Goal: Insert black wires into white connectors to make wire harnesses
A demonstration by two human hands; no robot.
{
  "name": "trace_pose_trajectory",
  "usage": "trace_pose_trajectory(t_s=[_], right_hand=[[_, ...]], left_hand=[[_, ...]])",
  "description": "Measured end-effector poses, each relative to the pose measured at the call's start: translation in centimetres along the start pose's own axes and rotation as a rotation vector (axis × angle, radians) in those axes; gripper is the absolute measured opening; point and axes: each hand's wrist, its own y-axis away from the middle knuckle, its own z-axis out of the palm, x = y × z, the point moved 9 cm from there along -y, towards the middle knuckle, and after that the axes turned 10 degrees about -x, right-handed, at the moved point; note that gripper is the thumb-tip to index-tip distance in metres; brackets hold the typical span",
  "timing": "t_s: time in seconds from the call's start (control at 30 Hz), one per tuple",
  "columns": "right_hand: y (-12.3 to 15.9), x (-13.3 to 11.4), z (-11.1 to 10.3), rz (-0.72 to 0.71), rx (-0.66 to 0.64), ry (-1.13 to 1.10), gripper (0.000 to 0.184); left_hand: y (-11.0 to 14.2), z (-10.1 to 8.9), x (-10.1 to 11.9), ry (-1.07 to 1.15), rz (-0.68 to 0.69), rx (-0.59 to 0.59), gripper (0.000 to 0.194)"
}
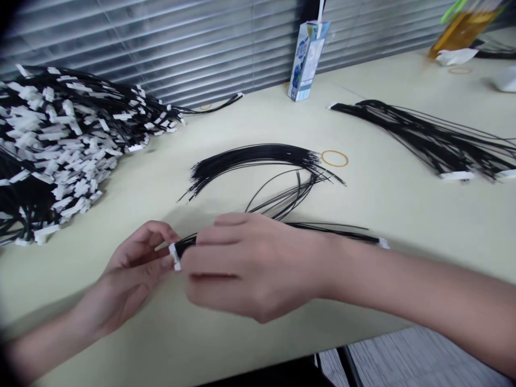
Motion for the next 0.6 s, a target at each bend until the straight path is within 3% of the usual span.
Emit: trace_pose_trajectory(t_s=[0.1, 0.17, 0.33, 0.6], right_hand=[[0.4, 0.0, 2.6, -0.010, -0.342, -0.019, 0.015], [0.9, 0.7, 3.6, 0.049, -0.443, -0.047, 0.021], [1.0, 1.4, 3.8, 0.072, -0.448, -0.034, 0.020], [0.6, 0.5, 4.4, 0.016, -0.411, 0.126, 0.016]], left_hand=[[0.1, -0.3, 0.1, -0.023, 0.003, 0.043, 0.017], [0.2, -0.4, 0.1, -0.041, -0.009, 0.062, 0.015], [0.3, -0.4, -0.1, -0.027, -0.037, 0.069, 0.016], [0.2, -0.3, 0.0, -0.048, -0.028, 0.080, 0.015]])
